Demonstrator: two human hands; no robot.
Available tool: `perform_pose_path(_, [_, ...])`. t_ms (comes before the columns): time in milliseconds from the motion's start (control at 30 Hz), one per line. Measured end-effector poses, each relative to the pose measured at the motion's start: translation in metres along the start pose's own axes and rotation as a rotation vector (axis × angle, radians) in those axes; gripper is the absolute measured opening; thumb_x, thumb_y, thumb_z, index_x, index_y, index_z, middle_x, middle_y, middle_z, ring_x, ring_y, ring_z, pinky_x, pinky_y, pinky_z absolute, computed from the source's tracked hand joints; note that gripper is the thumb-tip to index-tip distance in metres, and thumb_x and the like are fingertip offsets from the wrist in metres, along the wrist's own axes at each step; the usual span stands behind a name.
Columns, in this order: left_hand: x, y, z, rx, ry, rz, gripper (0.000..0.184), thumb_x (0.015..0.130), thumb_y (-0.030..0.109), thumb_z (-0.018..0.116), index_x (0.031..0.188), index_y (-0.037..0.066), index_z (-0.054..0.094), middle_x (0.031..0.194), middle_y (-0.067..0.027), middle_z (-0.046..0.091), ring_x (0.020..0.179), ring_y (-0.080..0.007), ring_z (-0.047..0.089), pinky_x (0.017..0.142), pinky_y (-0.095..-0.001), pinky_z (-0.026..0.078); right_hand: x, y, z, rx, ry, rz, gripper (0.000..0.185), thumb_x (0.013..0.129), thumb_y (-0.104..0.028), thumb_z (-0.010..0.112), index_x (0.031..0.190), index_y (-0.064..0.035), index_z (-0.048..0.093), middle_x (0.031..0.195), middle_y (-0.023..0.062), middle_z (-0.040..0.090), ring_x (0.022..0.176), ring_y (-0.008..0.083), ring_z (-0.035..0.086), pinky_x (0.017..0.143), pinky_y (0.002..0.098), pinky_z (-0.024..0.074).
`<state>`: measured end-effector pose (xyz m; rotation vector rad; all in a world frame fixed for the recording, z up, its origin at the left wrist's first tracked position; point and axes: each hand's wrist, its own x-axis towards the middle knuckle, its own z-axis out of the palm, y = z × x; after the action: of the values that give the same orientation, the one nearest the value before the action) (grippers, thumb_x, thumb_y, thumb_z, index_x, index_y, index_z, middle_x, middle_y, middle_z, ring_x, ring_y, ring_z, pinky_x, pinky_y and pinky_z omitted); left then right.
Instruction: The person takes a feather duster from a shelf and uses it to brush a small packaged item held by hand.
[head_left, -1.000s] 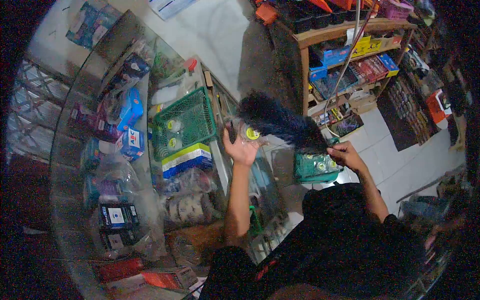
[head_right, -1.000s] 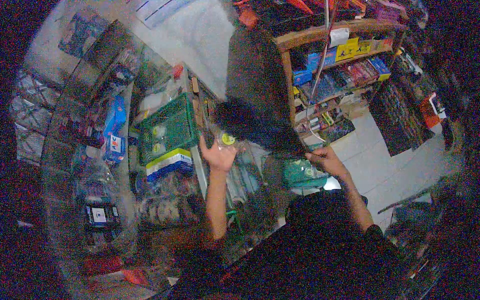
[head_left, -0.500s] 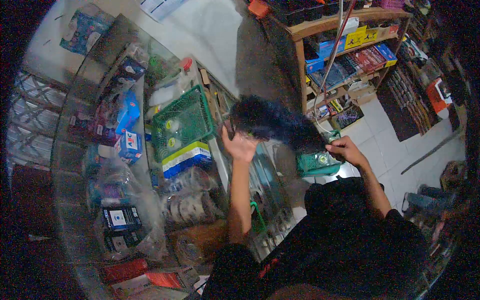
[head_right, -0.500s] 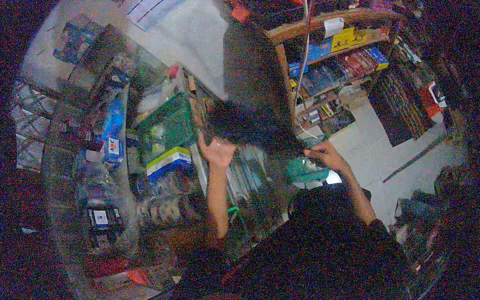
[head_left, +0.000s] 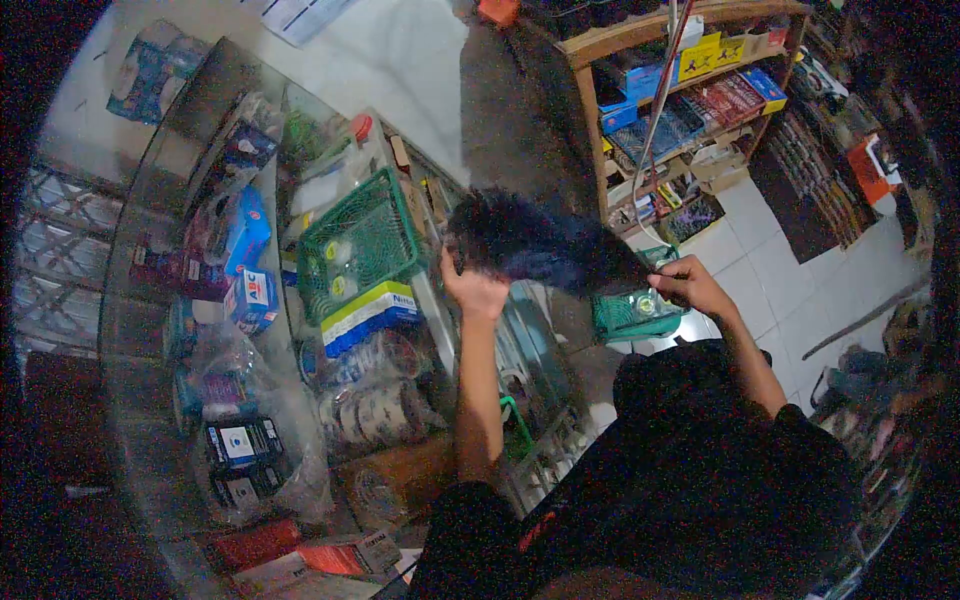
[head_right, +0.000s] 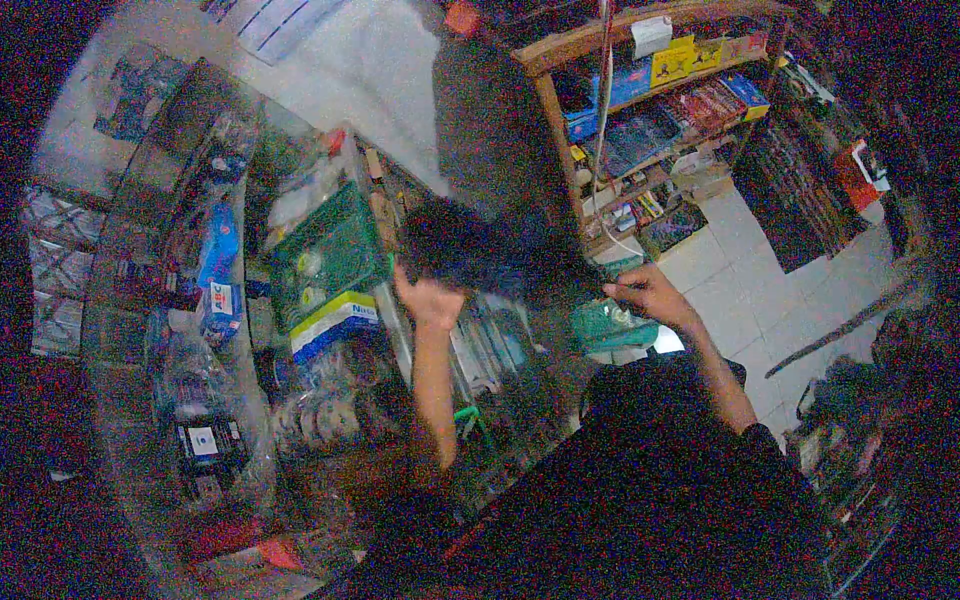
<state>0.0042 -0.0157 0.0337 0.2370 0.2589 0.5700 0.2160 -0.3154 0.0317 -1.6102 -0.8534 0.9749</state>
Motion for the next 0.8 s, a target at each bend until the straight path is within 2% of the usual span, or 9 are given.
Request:
perform_pose_path(100, [-0.008,-0.001,0.007,0.223,-0.249,-0.037,0.08,0.085,0.066,0.04,0.144,0.013,0.037,0.143,-0.0106,0.045,0.128,-0.0381,0.044,0.099,-0.0655,0.035,0.002,0.006,0.001,-0.027,0.018,-0.009,0.04,0.093,-0.024,0.062,0.059,-0.0051,0.054,0.053,-0.0052,0.043,0.048,0.0043,0.036,0.044,0.0259,0.0246])
perform_pose_path(200, [-0.01,-0.004,0.019,0.206,-0.204,-0.033,0.081,0.085,0.066,0.039,0.144,0.011,0.037,0.143,-0.0118,0.045,0.129,-0.0376,0.044,0.105,-0.0605,0.033,0.003,0.004,-0.001,-0.044,-0.009,-0.02,0.04,0.092,-0.023,0.063,0.058,-0.0052,0.053,0.053,-0.0053,0.043,0.048,0.0045,0.036,0.045,0.0264,0.0248])
perform_pose_path(233, [-0.009,-0.013,0.03,0.334,-0.041,0.196,0.081,0.085,0.067,0.038,0.144,0.011,0.038,0.143,-0.0125,0.044,0.128,-0.0376,0.044,0.104,-0.0612,0.033,0.003,0.003,-0.002,-0.048,-0.031,-0.023,0.04,0.092,-0.023,0.063,0.057,-0.0051,0.053,0.053,-0.0052,0.043,0.048,0.0047,0.036,0.045,0.0266,0.0249])
perform_pose_path(367, [-0.013,-0.004,0.022,0.223,-0.192,-0.041,0.081,0.085,0.067,0.038,0.144,0.012,0.037,0.144,-0.0122,0.044,0.128,-0.0385,0.044,0.103,-0.0587,0.036,0.004,0.001,0.003,-0.044,-0.017,-0.07,0.04,0.092,-0.022,0.063,0.057,-0.0045,0.052,0.053,-0.005,0.043,0.048,0.005,0.036,0.045,0.0273,0.0251])
perform_pose_path(467, [-0.004,-0.011,0.018,0.316,-0.043,0.235,0.079,0.085,0.066,0.039,0.143,0.012,0.039,0.144,-0.0119,0.043,0.128,-0.0384,0.044,0.102,-0.0591,0.037,0.003,-0.003,0.0,-0.047,-0.05,-0.007,0.037,0.091,-0.025,0.065,0.061,-0.004,0.057,0.053,-0.0041,0.046,0.049,0.0054,0.039,0.046,0.0268,0.0283])
perform_pose_path(567, [-0.012,-0.006,0.024,0.2,-0.172,0.004,0.076,0.085,0.064,0.039,0.141,0.013,0.043,0.143,-0.0114,0.045,0.128,-0.0375,0.044,0.103,-0.0578,0.037,0.007,0.008,-0.004,-0.06,-0.049,0.041,0.035,0.089,-0.033,0.067,0.068,-0.0039,0.065,0.053,-0.0026,0.05,0.049,0.0063,0.043,0.047,0.0257,0.0336])
perform_pose_path(667, [-0.007,-0.008,0.017,0.256,0.025,0.138,0.076,0.085,0.065,0.039,0.141,0.014,0.043,0.142,-0.0111,0.046,0.127,-0.0381,0.045,0.098,-0.0647,0.037,0.006,0.0,-0.004,-0.053,-0.047,0.044,0.036,0.09,-0.03,0.066,0.065,-0.0044,0.061,0.053,-0.0037,0.048,0.048,0.0057,0.04,0.046,0.0259,0.0299])
perform_pose_path(700, [-0.001,-0.009,0.016,0.338,-0.026,0.227,0.077,0.084,0.066,0.039,0.141,0.014,0.042,0.141,-0.0106,0.046,0.126,-0.0385,0.045,0.095,-0.0663,0.038,0.004,-0.006,-0.003,-0.044,-0.017,0.055,0.036,0.09,-0.025,0.065,0.062,-0.0039,0.058,0.053,-0.0043,0.046,0.049,0.0051,0.038,0.046,0.0261,0.0274])
perform_pose_path(800, [-0.005,0.0,0.003,0.185,-0.288,-0.056,0.074,0.086,0.064,0.038,0.138,0.013,0.046,0.138,-0.0107,0.049,0.124,-0.0375,0.047,0.096,-0.0631,0.04,0.006,0.0,0.0,-0.029,0.024,0.015,0.038,0.091,-0.021,0.065,0.058,-0.0031,0.055,0.053,-0.0047,0.045,0.05,0.0046,0.036,0.046,0.0267,0.0254])
